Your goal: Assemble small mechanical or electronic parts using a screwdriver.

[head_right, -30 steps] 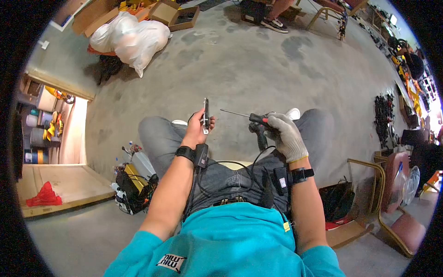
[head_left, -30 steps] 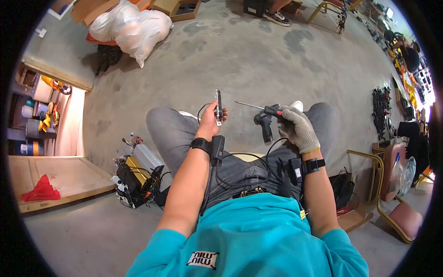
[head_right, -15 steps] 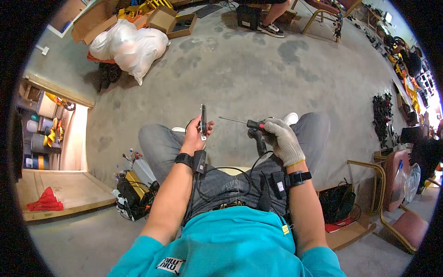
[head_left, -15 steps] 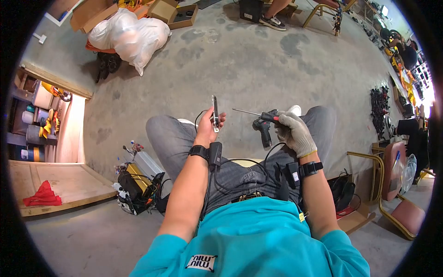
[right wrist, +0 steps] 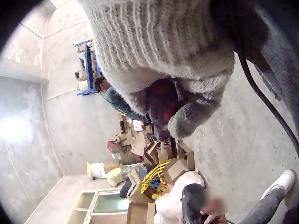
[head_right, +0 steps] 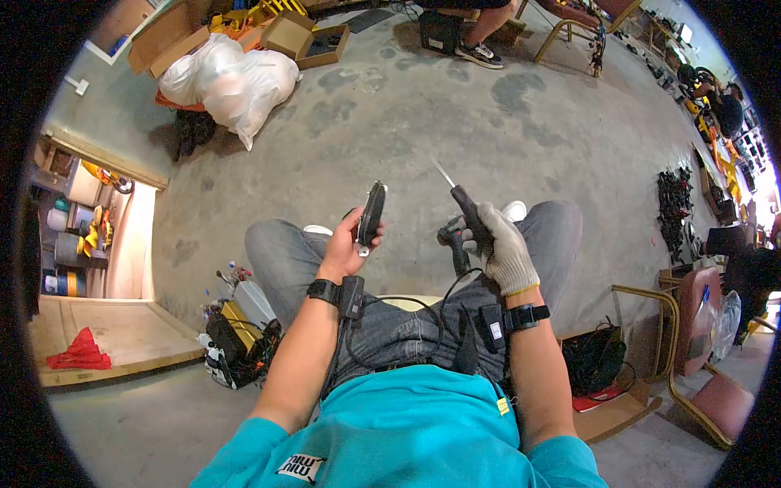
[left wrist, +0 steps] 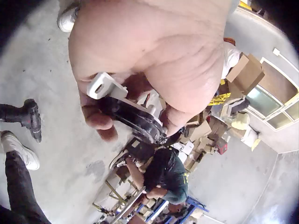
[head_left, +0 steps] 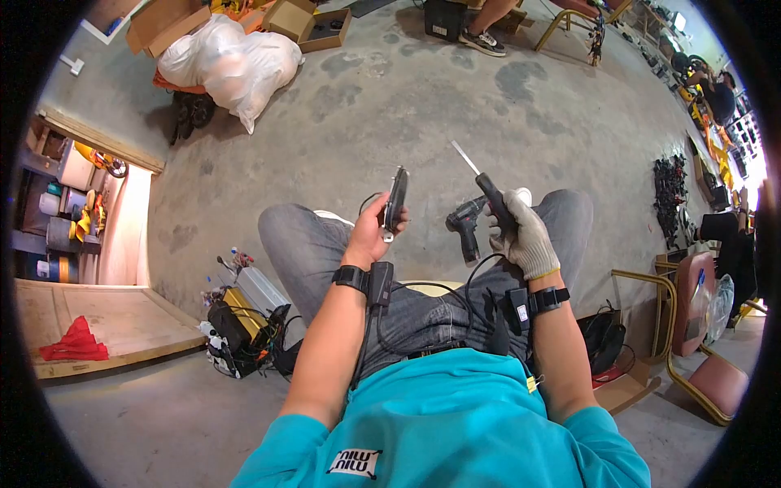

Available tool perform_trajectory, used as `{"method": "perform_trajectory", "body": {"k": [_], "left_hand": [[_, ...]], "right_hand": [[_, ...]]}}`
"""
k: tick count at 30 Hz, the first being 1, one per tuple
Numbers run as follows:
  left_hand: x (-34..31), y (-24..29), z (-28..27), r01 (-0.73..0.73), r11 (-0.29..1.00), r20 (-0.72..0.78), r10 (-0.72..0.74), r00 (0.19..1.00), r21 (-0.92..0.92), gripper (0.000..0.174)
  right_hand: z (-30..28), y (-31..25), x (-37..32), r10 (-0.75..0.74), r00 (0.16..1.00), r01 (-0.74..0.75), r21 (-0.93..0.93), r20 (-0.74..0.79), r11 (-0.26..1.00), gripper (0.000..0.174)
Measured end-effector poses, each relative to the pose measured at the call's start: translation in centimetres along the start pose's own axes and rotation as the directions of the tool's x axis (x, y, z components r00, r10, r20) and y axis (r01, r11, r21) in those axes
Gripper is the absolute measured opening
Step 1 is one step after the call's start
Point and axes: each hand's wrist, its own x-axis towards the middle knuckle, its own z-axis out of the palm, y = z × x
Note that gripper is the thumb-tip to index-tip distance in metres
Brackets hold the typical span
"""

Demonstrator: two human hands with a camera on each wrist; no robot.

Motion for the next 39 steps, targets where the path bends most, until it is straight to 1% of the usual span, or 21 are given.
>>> {"method": "perform_trajectory", "body": {"k": [2, 3, 4, 6, 11, 13, 14, 15, 17, 18, 19, 21, 22, 23, 25, 26, 27, 29, 35, 37, 39], "left_hand": [[-0.5, -0.1, 0.3, 0.06, 0.997, 0.163, -0.068, 0.984, 0.05, 0.039], [-0.8, -0.2, 0.6, 0.06, 0.997, 0.164, -0.067, 0.984, 0.05, 0.039], [-1.0, -0.5, 1.0, 0.067, 0.994, 0.209, -0.083, 0.974, 0.083, 0.041], [-1.6, -0.6, 1.8, 0.063, 0.988, 0.305, -0.104, 0.947, 0.141, 0.044], [-2.5, -1.3, 3.0, 0.123, 0.98, 0.32, -0.167, 0.933, 0.154, 0.042], [-2.7, -1.8, 3.5, 0.112, 0.971, 0.347, -0.182, 0.92, 0.213, 0.04], [-2.8, -2.1, 3.6, 0.127, 0.967, 0.345, -0.199, 0.917, 0.222, 0.037], [-2.8, -2.3, 3.8, 0.127, 0.967, 0.346, -0.199, 0.917, 0.22, 0.037], [-2.9, -2.6, 4.5, 0.154, 0.95, 0.362, -0.25, 0.898, 0.273, 0.035], [-3.3, -2.6, 4.9, 0.155, 0.943, 0.352, -0.258, 0.9, 0.295, 0.035], [-3.5, -2.7, 5.3, 0.155, 0.943, 0.352, -0.258, 0.9, 0.295, 0.035], [-3.8, -3.0, 5.9, 0.142, 0.907, 0.289, -0.27, 0.918, 0.396, 0.037], [-4.0, -2.9, 6.1, 0.149, 0.886, 0.263, -0.285, 0.922, 0.439, 0.042], [-3.7, -3.3, 5.8, 0.149, 0.886, 0.263, -0.285, 0.922, 0.439, 0.042], [-3.0, -4.3, 5.0, 0.08, 0.864, 0.286, -0.25, 0.925, 0.497, 0.047], [-3.3, -4.4, 5.5, 0.079, 0.859, 0.262, -0.24, 0.935, 0.506, 0.052], [-3.3, -4.6, 5.5, 0.079, 0.859, 0.262, -0.24, 0.935, 0.506, 0.052], [-3.4, -4.7, 5.5, -0.02, 0.785, 0.285, -0.201, 0.937, 0.62, 0.059], [-4.0, -4.4, 6.3, -0.022, 0.782, 0.283, -0.2, 0.938, 0.624, 0.074], [-3.9, -4.4, 6.4, -0.022, 0.749, 0.267, -0.209, 0.941, 0.662, 0.072], [-3.9, -4.4, 6.4, -0.021, 0.715, 0.251, -0.217, 0.943, 0.699, 0.071]], "right_hand": [[0.1, 0.0, -0.2, -0.014, 0.999, 0.014, 0.008, 0.041, 1.0, 0.035], [0.5, 0.1, -0.4, -0.038, 0.996, 0.04, -0.033, 0.077, 0.999, 0.035], [0.8, 0.2, -0.6, -0.06, 0.992, 0.069, -0.074, 0.114, 0.995, 0.036], [1.2, 0.2, -0.6, -0.049, 0.991, 0.06, -0.083, 0.123, 0.995, 0.034], [2.6, 0.2, -1.3, -0.042, 0.992, 0.06, -0.144, 0.121, 0.988, 0.027], [2.1, 0.9, -0.7, -0.04, 0.985, 0.07, -0.179, 0.167, 0.981, 0.016], [2.1, 1.1, -0.4, -0.057, 0.986, 0.093, -0.238, 0.154, 0.967, 0.012], [2.1, 1.2, -0.3, -0.057, 0.986, 0.093, -0.24, 0.154, 0.966, 0.012], [2.4, 1.5, -0.2, -0.009, 0.999, 0.018, -0.215, 0.044, 0.977, 0.018], [2.2, 1.8, 0.0, 0.007, 0.999, 0.005, -0.251, 0.045, 0.968, 0.024], [2.1, 2.0, 0.1, 0.007, 0.999, 0.005, -0.251, 0.044, 0.968, 0.024], [2.9, 2.3, 0.0, 0.005, 0.997, 0.027, -0.406, 0.076, 0.914, 0.03], [3.2, 2.2, -0.3, -0.002, 0.995, 0.043, -0.415, 0.099, 0.909, 0.038], [3.4, 2.1, -0.3, -0.002, 0.995, 0.043, -0.415, 0.099, 0.909, 0.038], [3.6, 2.2, -0.4, -0.013, 0.995, 0.057, -0.472, 0.095, 0.88, 0.042], [3.5, 2.2, -0.3, -0.013, 0.995, 0.056, -0.472, 0.095, 0.88, 0.042], [3.4, 2.2, -0.2, 0.009, 0.992, 0.053, -0.476, 0.128, 0.878, 0.044], [3.2, 2.2, -0.1, 0.029, 0.987, 0.051, -0.479, 0.159, 0.876, 0.045], [3.5, 2.2, -0.3, 0.032, 0.983, 0.065, -0.508, 0.182, 0.859, 0.053], [3.3, 2.6, -0.2, -0.021, 0.984, 0.109, -0.506, 0.175, 0.856, 0.058], [3.3, 2.5, -0.2, -0.014, 0.985, 0.102, -0.512, 0.174, 0.853, 0.058]]}}
